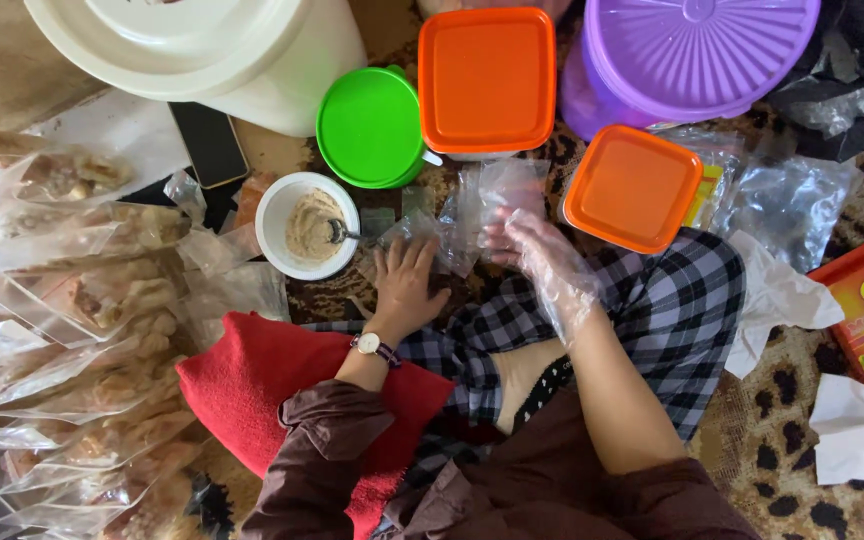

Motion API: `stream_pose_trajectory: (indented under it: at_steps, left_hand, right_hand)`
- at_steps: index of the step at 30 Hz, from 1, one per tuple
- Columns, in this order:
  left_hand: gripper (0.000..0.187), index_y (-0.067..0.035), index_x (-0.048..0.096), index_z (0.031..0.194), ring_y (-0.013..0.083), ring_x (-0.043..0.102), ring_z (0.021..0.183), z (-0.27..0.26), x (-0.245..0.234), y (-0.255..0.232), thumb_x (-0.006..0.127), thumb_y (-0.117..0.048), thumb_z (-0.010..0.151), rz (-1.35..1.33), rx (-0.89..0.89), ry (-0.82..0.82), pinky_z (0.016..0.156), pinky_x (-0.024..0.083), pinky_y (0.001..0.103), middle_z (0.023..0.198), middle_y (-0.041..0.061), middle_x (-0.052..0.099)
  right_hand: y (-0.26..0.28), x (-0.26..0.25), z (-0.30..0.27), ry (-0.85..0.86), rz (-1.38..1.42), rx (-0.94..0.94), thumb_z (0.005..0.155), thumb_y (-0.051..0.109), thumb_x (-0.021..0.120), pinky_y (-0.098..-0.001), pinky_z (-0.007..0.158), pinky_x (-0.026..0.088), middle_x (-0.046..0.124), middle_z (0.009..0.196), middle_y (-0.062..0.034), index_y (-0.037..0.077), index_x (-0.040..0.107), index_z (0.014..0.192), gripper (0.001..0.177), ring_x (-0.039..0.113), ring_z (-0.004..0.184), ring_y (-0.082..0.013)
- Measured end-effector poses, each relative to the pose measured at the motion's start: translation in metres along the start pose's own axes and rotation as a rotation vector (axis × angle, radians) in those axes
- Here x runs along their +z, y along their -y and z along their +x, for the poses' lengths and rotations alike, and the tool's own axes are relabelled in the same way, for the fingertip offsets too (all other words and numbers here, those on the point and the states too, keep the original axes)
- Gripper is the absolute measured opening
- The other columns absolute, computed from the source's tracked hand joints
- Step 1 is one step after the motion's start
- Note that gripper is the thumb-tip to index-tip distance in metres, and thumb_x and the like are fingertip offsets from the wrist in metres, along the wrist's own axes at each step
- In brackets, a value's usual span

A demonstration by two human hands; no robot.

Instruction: Packaging fried food items into small plastic bags and adding seasoning powder using a spoon

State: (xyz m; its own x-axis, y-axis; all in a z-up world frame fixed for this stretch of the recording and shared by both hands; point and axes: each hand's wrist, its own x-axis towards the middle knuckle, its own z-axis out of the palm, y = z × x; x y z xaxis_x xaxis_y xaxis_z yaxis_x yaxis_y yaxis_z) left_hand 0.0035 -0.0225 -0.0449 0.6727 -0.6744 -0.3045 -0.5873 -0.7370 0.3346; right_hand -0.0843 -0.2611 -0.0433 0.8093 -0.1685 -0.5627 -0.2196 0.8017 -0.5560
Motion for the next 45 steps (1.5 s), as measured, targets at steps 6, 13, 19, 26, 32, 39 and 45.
stream_pose_trajectory:
  at_steps: [6, 13, 19, 26, 32, 39, 45]
  left_hand:
    - [0.075, -0.009, 0.046, 0.152, 0.0508, 0.021, 0.148, -0.001, 0.002, -0.003, 0.073, -0.036, 0.087, -0.091, 0.102, 0.066, 0.114, 0.008, 0.077, 0.147, 0.018, 0.05]
    - [0.065, -0.014, 0.057, 0.142, 0.0377, 0.04, 0.136, -0.001, 0.024, -0.015, 0.073, -0.041, 0.086, -0.24, 0.091, 0.01, 0.112, 0.027, 0.059, 0.137, 0.01, 0.055]
    - [0.043, -0.014, 0.065, 0.129, 0.0322, 0.052, 0.12, 0.008, 0.038, -0.021, 0.07, -0.035, 0.091, -0.38, 0.0, -0.115, 0.095, 0.047, 0.046, 0.124, 0.008, 0.056]
    - [0.022, -0.018, 0.073, 0.104, 0.0317, 0.065, 0.093, 0.028, 0.07, 0.004, 0.076, -0.031, 0.087, -0.431, 0.016, -0.431, 0.076, 0.054, 0.043, 0.095, 0.005, 0.07]
    - [0.012, -0.01, 0.076, 0.104, 0.0348, 0.071, 0.09, 0.025, 0.043, -0.006, 0.072, -0.009, 0.092, -0.726, 0.015, -0.281, 0.077, 0.059, 0.038, 0.094, 0.011, 0.073]
    - [0.011, -0.016, 0.076, 0.093, 0.0328, 0.073, 0.087, 0.031, 0.062, 0.004, 0.075, -0.014, 0.082, -0.707, -0.076, -0.263, 0.075, 0.06, 0.041, 0.087, 0.009, 0.074]
    - [0.011, -0.017, 0.07, 0.084, 0.0269, 0.073, 0.079, 0.029, 0.066, 0.005, 0.072, -0.013, 0.074, -0.738, -0.155, -0.238, 0.072, 0.059, 0.039, 0.08, 0.007, 0.071]
  right_hand:
    - [0.013, 0.041, -0.026, 0.124, -0.431, -0.05, 0.094, 0.027, 0.072, -0.0496, 0.11, 0.048, 0.062, 0.142, -0.0207, 0.006, 0.058, 0.145, 0.057, 0.059, 0.131, -0.0331]
    - [0.032, 0.083, -0.05, 0.048, -0.623, -0.002, 0.096, 0.022, 0.071, -0.039, 0.109, 0.051, 0.067, 0.137, -0.0099, 0.013, 0.062, 0.143, 0.049, 0.062, 0.128, -0.02]
    - [0.052, 0.107, -0.065, 0.182, -0.703, 0.018, 0.1, 0.023, 0.061, -0.0407, 0.121, 0.034, 0.057, 0.149, -0.0136, 0.008, 0.052, 0.15, 0.053, 0.051, 0.14, -0.0225]
    - [-0.022, 0.005, -0.011, 0.303, 1.425, 0.639, 0.11, 0.022, 0.039, -0.0469, 0.129, 0.012, 0.041, 0.16, -0.0194, -0.001, 0.037, 0.156, 0.051, 0.034, 0.152, -0.0255]
    - [-0.04, -0.04, 0.011, 0.515, 1.457, 0.826, 0.108, 0.037, 0.029, -0.0447, 0.118, 0.03, 0.031, 0.165, -0.004, 0.014, 0.034, 0.159, 0.056, 0.036, 0.15, -0.0293]
    - [-0.062, -0.085, 0.04, 0.775, 1.471, 1.046, 0.107, 0.056, 0.016, -0.0418, 0.104, 0.051, 0.019, 0.171, 0.0144, 0.032, 0.03, 0.163, 0.062, 0.04, 0.147, -0.0337]
    - [-0.09, -0.103, 0.067, 0.693, 1.208, 1.201, 0.106, 0.054, 0.03, -0.031, 0.088, 0.06, 0.048, 0.154, 0.0237, 0.039, 0.047, 0.153, 0.052, 0.061, 0.131, -0.0222]
